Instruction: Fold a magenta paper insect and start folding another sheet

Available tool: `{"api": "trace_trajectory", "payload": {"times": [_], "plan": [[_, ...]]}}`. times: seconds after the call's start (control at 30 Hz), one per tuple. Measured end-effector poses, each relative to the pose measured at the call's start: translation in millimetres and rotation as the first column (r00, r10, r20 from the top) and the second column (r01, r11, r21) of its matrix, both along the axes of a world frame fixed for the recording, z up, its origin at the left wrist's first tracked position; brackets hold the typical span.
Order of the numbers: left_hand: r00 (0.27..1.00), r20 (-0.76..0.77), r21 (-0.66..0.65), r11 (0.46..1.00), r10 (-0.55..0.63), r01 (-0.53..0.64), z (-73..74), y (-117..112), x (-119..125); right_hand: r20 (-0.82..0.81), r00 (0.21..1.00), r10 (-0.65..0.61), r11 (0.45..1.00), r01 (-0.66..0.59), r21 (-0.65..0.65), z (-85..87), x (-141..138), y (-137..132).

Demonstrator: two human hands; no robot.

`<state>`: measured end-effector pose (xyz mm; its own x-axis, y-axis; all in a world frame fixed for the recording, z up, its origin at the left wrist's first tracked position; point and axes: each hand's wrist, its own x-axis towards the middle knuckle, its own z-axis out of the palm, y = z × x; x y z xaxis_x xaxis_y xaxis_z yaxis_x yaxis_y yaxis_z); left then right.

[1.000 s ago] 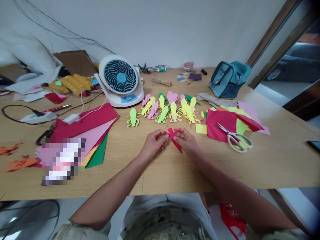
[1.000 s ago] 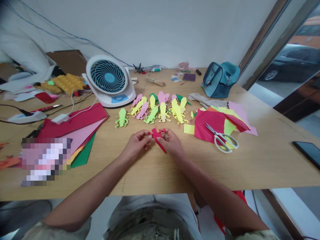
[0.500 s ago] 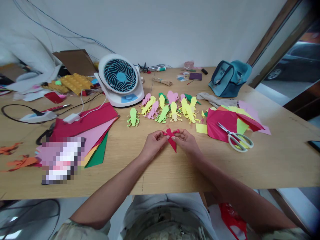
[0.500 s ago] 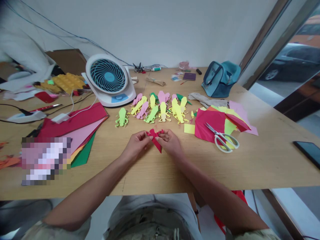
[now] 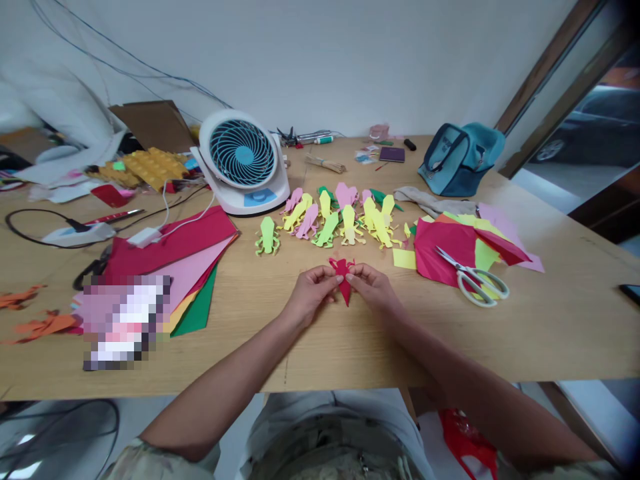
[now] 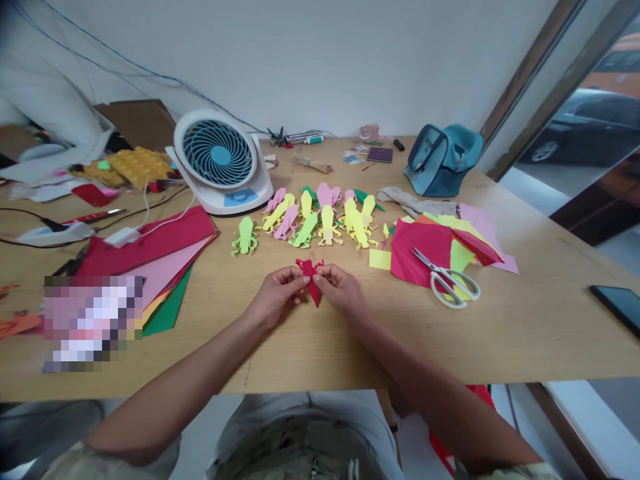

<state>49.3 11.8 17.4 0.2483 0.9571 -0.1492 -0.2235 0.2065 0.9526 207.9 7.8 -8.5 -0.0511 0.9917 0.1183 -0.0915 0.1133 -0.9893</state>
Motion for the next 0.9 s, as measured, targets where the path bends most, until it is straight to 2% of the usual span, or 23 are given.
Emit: {"api": "trace_trajectory", "payload": {"times": [0.1, 0.33, 0.5, 0.6, 0.8, 0.9], "plan": [[0.999, -0.022, 0.068, 0.997, 0.024, -0.022, -1.3, -1.0, 1.7, 0.041, 0.999, -0.002, 1.000, 0.002, 0.005, 0.9, 1.8, 0.0], [0.992, -0.106, 0.178, 0.983, 0.067, -0.047, -4.3, 1.5, 1.2, 0.007, 1.000, -0.021, 0.999, 0.021, -0.024, -4.1, -1.0, 3.4], [0.989, -0.141, 0.217, 0.976, 0.039, -0.008, -6.0, 4.9, -3.5, -0.026, 1.000, 0.012, 0.999, -0.013, -0.040, -4.6, -0.9, 4.1], [0.986, -0.168, 0.203, 0.979, 0.000, 0.034, -6.3, 5.5, -4.0, -0.051, 0.998, 0.028, 0.999, -0.029, -0.022, -1.1, -1.5, 2.2], [0.999, 0.032, 0.076, 0.997, 0.021, -0.023, -3.5, 4.2, 0.3, -0.080, 0.997, -0.024, 0.999, 0.020, -0.041, 3.3, -3.5, -0.1], [0.999, 0.042, 0.070, 0.997, 0.026, -0.029, -3.7, 4.7, 0.6, -0.056, 0.998, -0.020, 0.999, 0.018, -0.040, 3.2, -2.7, -0.2]]}}
